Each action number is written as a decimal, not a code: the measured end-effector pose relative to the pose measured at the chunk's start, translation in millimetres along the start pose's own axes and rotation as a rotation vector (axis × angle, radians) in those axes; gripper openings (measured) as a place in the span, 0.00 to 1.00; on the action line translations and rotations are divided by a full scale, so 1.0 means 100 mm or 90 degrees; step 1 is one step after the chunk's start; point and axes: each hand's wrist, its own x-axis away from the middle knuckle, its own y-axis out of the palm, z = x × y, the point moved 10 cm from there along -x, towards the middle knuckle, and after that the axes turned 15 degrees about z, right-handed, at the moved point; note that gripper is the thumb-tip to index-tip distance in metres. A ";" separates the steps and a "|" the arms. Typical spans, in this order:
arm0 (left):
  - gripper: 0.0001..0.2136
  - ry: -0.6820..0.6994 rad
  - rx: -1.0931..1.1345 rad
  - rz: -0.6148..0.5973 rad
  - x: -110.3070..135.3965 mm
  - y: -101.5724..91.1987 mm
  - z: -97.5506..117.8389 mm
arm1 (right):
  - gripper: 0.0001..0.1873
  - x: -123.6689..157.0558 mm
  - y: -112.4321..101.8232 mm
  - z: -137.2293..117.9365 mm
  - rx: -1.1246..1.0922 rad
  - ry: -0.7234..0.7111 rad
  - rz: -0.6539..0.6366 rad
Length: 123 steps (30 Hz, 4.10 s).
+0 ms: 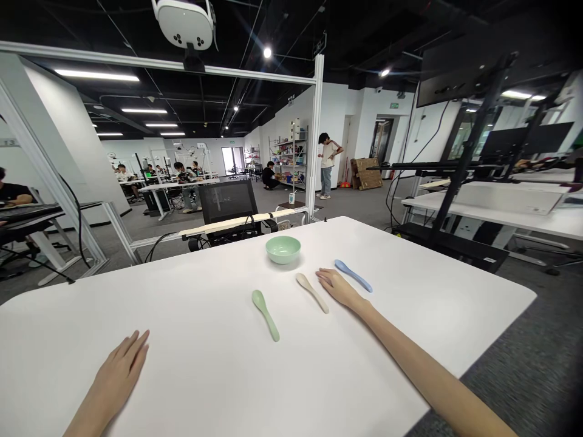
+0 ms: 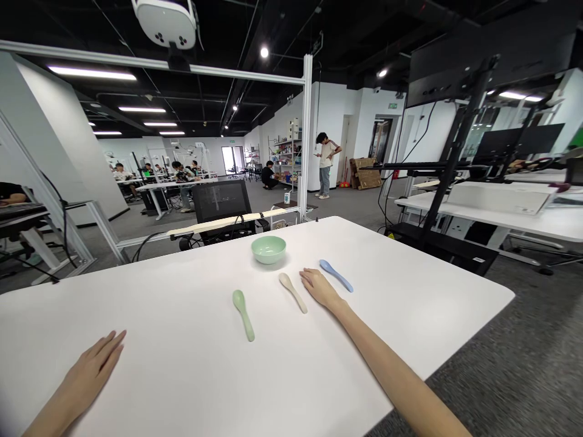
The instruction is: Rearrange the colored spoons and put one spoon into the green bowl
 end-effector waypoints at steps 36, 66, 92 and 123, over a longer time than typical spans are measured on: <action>0.35 -0.007 0.010 0.003 0.02 -0.04 0.04 | 0.15 -1.35 0.30 -0.95 0.266 0.017 -0.072; 0.32 -0.007 0.007 0.024 0.05 -0.03 0.00 | 0.24 0.17 -0.15 0.17 0.035 -0.007 -0.007; 0.35 -0.022 0.001 -0.020 0.05 -0.12 0.15 | 0.09 -1.57 0.48 -0.84 0.248 0.064 -0.139; 0.33 0.007 -0.003 0.031 0.06 0.03 -0.01 | 0.24 0.18 -0.70 0.51 0.097 0.181 0.158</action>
